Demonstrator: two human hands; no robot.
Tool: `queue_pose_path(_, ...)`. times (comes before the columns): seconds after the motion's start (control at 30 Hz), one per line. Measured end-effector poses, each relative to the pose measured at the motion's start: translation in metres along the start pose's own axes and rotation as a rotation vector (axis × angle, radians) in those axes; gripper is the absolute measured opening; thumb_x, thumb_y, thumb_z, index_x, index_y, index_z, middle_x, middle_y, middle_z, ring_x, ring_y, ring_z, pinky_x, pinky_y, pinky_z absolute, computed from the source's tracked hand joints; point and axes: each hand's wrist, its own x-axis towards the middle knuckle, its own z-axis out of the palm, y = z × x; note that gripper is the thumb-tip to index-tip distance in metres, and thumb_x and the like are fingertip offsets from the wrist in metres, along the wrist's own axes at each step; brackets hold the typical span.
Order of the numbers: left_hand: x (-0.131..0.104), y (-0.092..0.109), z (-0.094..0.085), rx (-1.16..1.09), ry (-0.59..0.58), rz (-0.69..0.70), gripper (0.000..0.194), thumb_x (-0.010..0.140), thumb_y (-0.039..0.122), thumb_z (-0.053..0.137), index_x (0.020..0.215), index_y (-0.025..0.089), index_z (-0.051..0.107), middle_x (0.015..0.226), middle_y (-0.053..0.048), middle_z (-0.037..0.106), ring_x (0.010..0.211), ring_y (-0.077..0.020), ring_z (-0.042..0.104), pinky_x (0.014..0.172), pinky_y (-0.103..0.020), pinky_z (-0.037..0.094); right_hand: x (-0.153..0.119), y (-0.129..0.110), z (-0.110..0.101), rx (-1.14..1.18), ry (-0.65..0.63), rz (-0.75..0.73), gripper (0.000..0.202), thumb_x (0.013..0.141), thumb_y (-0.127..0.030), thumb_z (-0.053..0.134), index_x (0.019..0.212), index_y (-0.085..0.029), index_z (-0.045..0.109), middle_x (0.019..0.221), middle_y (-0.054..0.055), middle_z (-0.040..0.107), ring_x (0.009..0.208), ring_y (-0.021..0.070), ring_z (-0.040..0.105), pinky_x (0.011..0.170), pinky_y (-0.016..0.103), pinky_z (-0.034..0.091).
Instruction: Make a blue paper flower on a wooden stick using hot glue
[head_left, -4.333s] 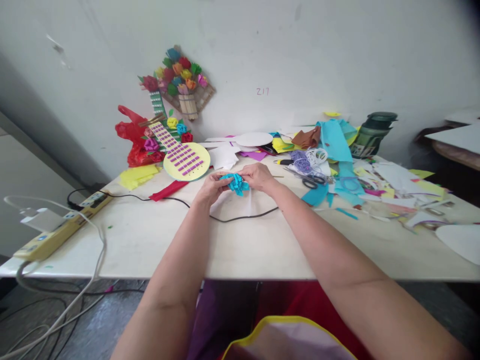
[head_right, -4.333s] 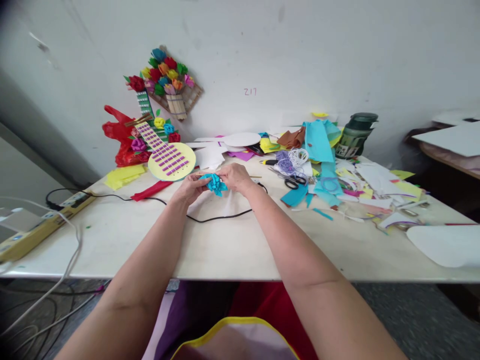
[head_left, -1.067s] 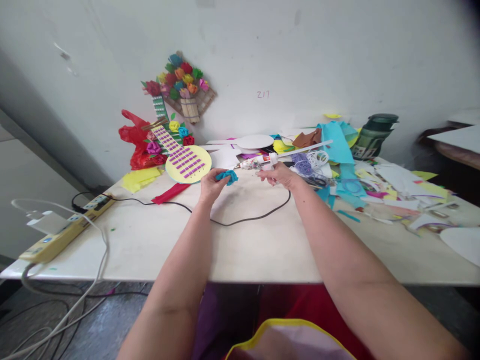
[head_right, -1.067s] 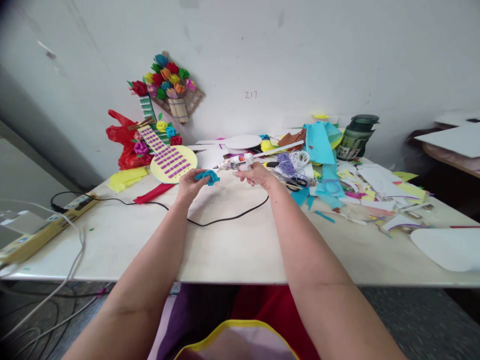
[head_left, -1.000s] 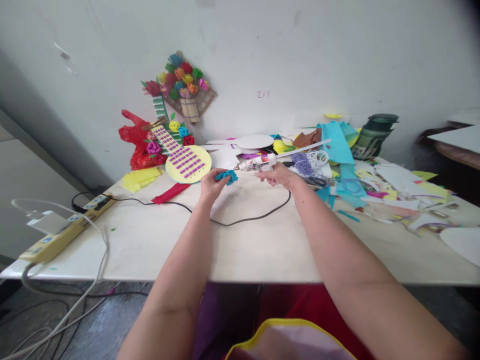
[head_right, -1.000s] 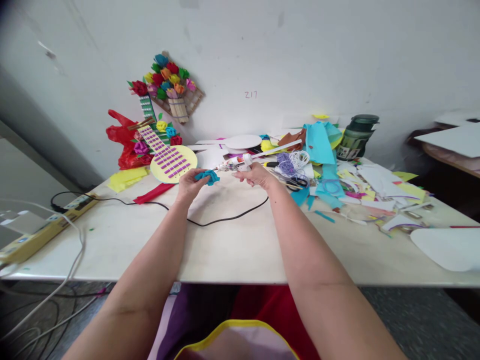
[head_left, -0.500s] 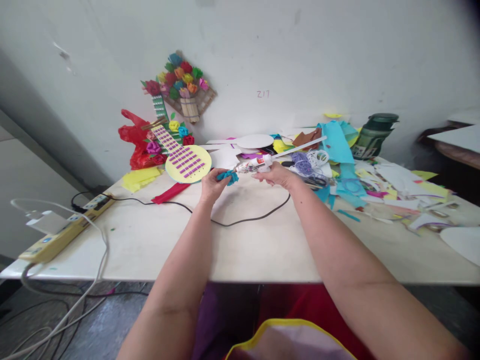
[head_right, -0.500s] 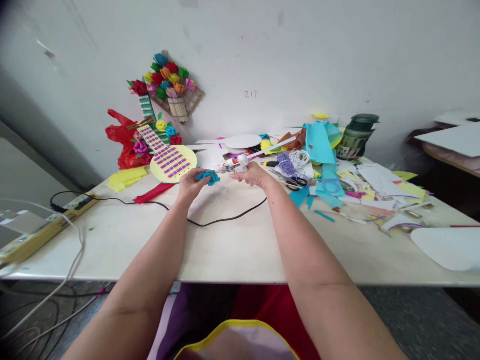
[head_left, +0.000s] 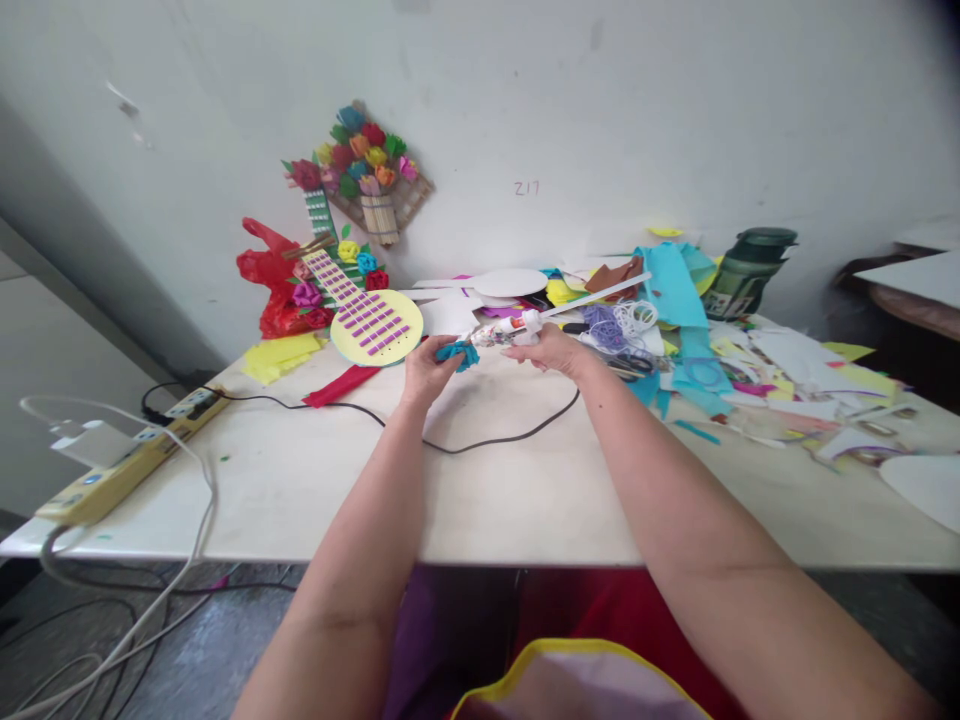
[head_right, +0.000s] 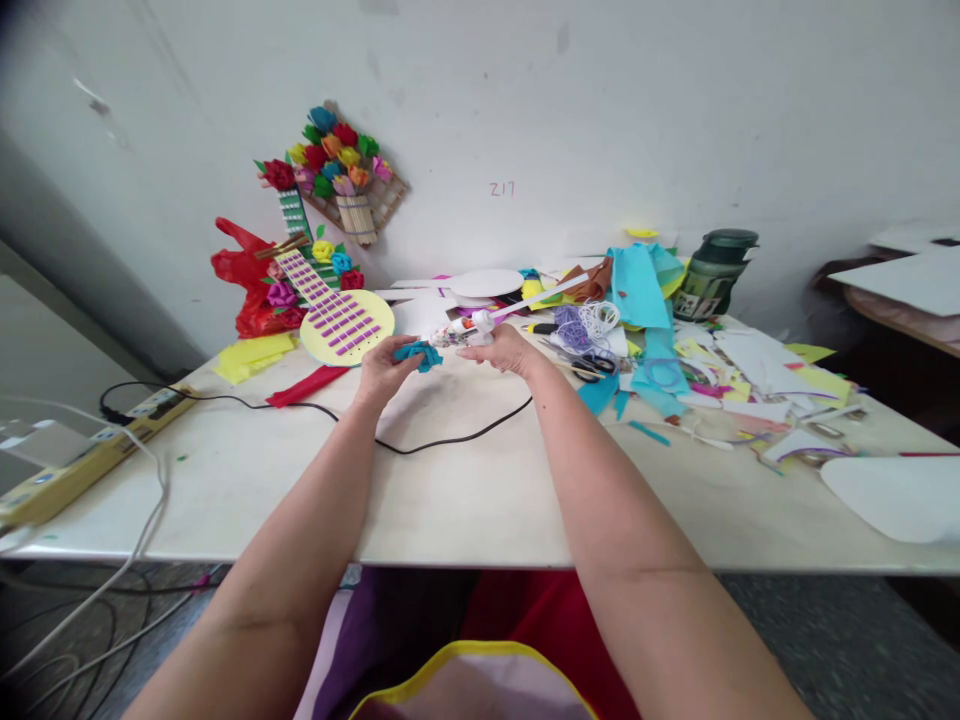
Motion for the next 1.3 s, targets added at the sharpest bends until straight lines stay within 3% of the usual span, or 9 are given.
queue_pose_path(0.17, 0.001, -0.002, 0.0, 0.043, -0.006, 0.035, 0.034, 0.059, 0.017, 0.075, 0.093, 0.019, 0.072, 0.072, -0.002, 0.07, 0.063, -0.0133, 0.064, 0.063, -0.025, 0.054, 0.0, -0.001, 0.001, -0.01, 0.005, 0.005, 0.03, 0.062, -0.042, 0.075, 0.066, -0.017, 0.06, 0.059, 0.001, 0.058, 0.043, 0.0069, 0.039, 0.038, 0.023, 0.033)
queue_pose_path(0.77, 0.001, -0.007, 0.001, 0.094, 0.002, 0.084, 0.021, 0.062, 0.02, 0.073, 0.084, 0.02, 0.073, 0.074, -0.003, 0.072, 0.064, -0.0147, 0.064, 0.067, -0.028, 0.055, -0.001, -0.005, 0.002, -0.001, 0.03, 0.029, 0.029, 0.059, -0.039, 0.077, 0.067, -0.017, 0.061, 0.058, 0.0, 0.058, 0.048, 0.0082, 0.045, 0.038, 0.02, 0.033)
queue_pose_path(0.97, 0.001, -0.007, 0.001, 0.15, 0.038, 0.105, 0.028, 0.061, 0.019, 0.072, 0.089, 0.021, 0.072, 0.074, -0.001, 0.072, 0.066, -0.0149, 0.064, 0.07, -0.028, 0.055, -0.001, -0.009, 0.003, -0.014, 0.025, -0.056, 0.025, 0.061, -0.037, 0.075, 0.065, -0.017, 0.061, 0.057, 0.001, 0.057, 0.05, 0.0097, 0.047, 0.04, 0.02, 0.035)
queue_pose_path(1.3, 0.0, -0.006, 0.002, 0.151, 0.05, 0.126, 0.022, 0.062, 0.018, 0.072, 0.084, 0.021, 0.072, 0.072, -0.002, 0.071, 0.063, -0.0145, 0.063, 0.067, -0.028, 0.055, -0.004, -0.015, 0.004, -0.032, 0.058, -0.091, 0.022, 0.061, -0.035, 0.074, 0.064, -0.018, 0.06, 0.059, 0.001, 0.058, 0.061, 0.0142, 0.055, 0.049, 0.022, 0.041)
